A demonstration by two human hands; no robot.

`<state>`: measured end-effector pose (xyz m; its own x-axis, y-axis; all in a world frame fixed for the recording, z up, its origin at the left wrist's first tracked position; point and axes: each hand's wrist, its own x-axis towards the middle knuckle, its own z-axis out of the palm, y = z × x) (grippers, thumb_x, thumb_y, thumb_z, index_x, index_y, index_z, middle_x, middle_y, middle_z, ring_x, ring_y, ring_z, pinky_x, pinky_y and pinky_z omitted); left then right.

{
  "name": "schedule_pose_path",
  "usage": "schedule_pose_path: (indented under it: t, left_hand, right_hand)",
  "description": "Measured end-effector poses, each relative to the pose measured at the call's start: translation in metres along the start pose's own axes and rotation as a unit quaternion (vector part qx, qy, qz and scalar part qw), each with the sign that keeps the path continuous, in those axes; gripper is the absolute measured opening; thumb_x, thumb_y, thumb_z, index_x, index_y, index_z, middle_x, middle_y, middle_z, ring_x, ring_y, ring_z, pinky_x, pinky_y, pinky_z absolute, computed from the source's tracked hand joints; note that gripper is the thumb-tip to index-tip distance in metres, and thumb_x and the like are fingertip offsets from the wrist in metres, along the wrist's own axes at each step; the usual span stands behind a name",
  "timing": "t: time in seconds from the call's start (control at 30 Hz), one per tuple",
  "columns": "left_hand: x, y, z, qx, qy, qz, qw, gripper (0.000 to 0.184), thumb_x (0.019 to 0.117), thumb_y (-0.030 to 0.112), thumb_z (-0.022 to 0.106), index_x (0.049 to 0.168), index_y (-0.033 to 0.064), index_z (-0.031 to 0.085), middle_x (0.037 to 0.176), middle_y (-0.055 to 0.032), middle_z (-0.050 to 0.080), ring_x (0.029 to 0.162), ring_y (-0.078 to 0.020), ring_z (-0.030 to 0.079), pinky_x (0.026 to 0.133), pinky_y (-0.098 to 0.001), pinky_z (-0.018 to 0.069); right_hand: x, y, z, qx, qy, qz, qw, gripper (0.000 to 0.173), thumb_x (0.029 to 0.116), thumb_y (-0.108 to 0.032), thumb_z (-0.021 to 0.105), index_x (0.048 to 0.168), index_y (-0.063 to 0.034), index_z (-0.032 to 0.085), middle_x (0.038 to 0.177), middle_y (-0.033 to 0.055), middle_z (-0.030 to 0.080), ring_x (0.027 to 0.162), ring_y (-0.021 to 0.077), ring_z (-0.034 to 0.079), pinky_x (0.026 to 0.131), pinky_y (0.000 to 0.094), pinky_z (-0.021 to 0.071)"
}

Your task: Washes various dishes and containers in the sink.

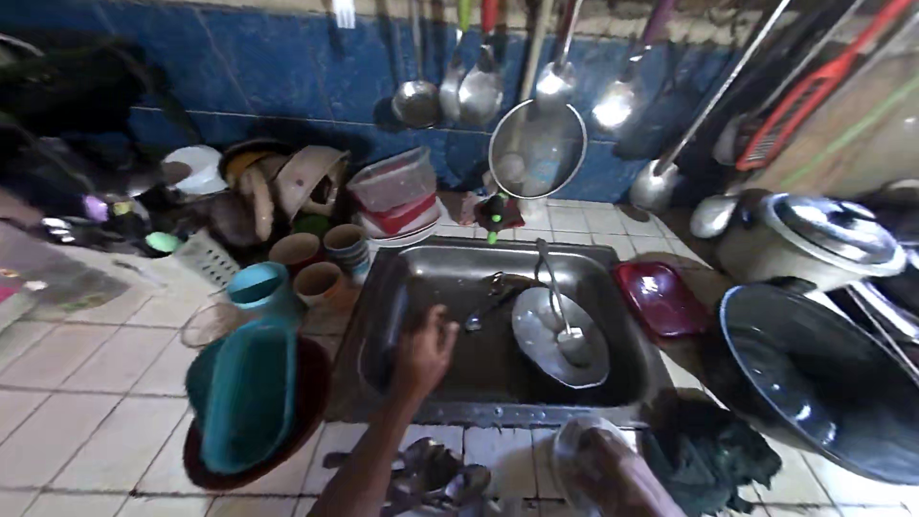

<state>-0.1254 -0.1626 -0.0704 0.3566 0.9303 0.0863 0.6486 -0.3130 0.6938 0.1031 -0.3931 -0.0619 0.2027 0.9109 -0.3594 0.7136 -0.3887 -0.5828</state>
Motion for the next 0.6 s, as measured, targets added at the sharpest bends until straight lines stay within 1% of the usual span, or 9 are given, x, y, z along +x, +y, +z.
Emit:
schedule_pose_path:
  t: [0.03,0.1,0.17,0.23,0.3,0.37,0.43,0.5,0.6]
  left_hand:
    - [0.016,0.01,0.03,-0.096,-0.126,-0.052,0.986,0.055,0.1061,0.035,0.055,0.146,-0.0021,0.047,0.12,-0.0211,0.069,0.103,-0.0291,0.071,0.092,-0.0449,0.0573]
    - [0.039,0.019,0.093,-0.241,-0.298,-0.182,0.905,0.069,0.1034,0.042,0.059,0.153,-0.0006,0.036,0.129,-0.0277,0.061,0.108,-0.0363,0.067,0.092,-0.0487,0.0564]
    - [0.045,0.027,0.139,-0.331,-0.346,-0.265,0.837,0.067,0.1027,0.043,0.06,0.151,0.0005,0.039,0.136,-0.0261,0.056,0.117,-0.0361,0.062,0.096,-0.0505,0.0537]
    - [0.044,0.038,0.164,-0.389,-0.316,-0.3,0.812,0.051,0.1058,0.025,0.055,0.148,-0.0013,0.043,0.139,-0.0249,0.054,0.119,-0.0344,0.06,0.095,-0.0493,0.0535]
    - [0.045,0.045,0.168,-0.418,-0.278,-0.308,0.808,0.044,0.1075,0.011,0.045,0.149,-0.0024,0.038,0.143,-0.0263,0.049,0.121,-0.0362,0.057,0.094,-0.0512,0.0526]
    - [0.056,0.048,0.155,-0.403,-0.269,-0.316,0.816,0.045,0.1081,0.009,0.041,0.152,-0.001,0.033,0.145,-0.0276,0.045,0.121,-0.0381,0.056,0.093,-0.0517,0.0526]
    - [0.07,0.054,0.131,-0.358,-0.265,-0.309,0.84,0.045,0.1074,0.009,0.041,0.151,0.0003,0.033,0.139,-0.0295,0.048,0.111,-0.039,0.06,0.084,-0.0516,0.0557]
    - [0.082,0.063,0.102,-0.307,-0.273,-0.28,0.868,0.049,0.1076,0.009,0.041,0.154,0.0036,0.028,0.139,-0.0309,0.047,0.11,-0.0407,0.06,0.082,-0.0536,0.0549]
    - [0.094,0.082,0.061,-0.207,-0.275,-0.231,0.91,0.06,0.1054,0.006,0.045,0.159,0.0108,0.018,0.143,-0.03,0.045,0.111,-0.0427,0.062,0.078,-0.0564,0.0568]
  right_hand:
    - [0.002,-0.001,0.01,-0.056,-0.02,0.019,0.998,0.051,0.0929,-0.02,0.072,0.135,0.0054,0.059,0.13,0.0298,0.062,0.119,0.0453,0.062,0.104,0.062,0.0462]
    - [0.002,0.001,0.027,-0.134,0.015,0.012,0.991,0.047,0.0954,-0.024,0.068,0.132,0.0051,0.062,0.134,0.032,0.059,0.124,0.0487,0.059,0.103,0.0636,0.0456]
    - [-0.001,0.004,0.033,-0.165,0.069,-0.025,0.984,0.046,0.0952,-0.027,0.068,0.13,0.0023,0.066,0.138,0.0324,0.056,0.129,0.0492,0.055,0.104,0.0617,0.0468]
    - [-0.006,0.008,0.03,-0.15,0.077,-0.046,0.985,0.05,0.0939,-0.029,0.07,0.135,-0.0021,0.065,0.144,0.0314,0.053,0.134,0.05,0.051,0.107,0.0623,0.045]
    - [-0.007,0.012,0.029,-0.129,0.063,-0.046,0.989,0.05,0.0932,-0.026,0.072,0.138,-0.005,0.063,0.142,0.0304,0.055,0.131,0.0507,0.052,0.104,0.0631,0.0469]
    - [-0.005,0.014,0.032,-0.11,0.054,-0.038,0.992,0.044,0.0937,-0.015,0.069,0.135,0.0001,0.063,0.139,0.0321,0.056,0.127,0.0516,0.056,0.103,0.0644,0.0462]
    - [-0.002,0.013,0.034,-0.097,0.041,-0.02,0.994,0.041,0.0966,-0.009,0.063,0.135,0.0052,0.061,0.138,0.033,0.056,0.124,0.0505,0.058,0.104,0.0638,0.0459]
    - [-0.001,0.012,0.034,-0.09,0.031,-0.018,0.995,0.038,0.099,-0.005,0.057,0.135,0.0071,0.059,0.136,0.033,0.056,0.119,0.0487,0.062,0.101,0.0607,0.0494]
    - [0.001,0.011,0.034,-0.094,0.039,-0.024,0.995,0.039,0.0975,-0.008,0.061,0.134,0.0061,0.061,0.133,0.0332,0.058,0.113,0.0485,0.065,0.096,0.0599,0.0526]
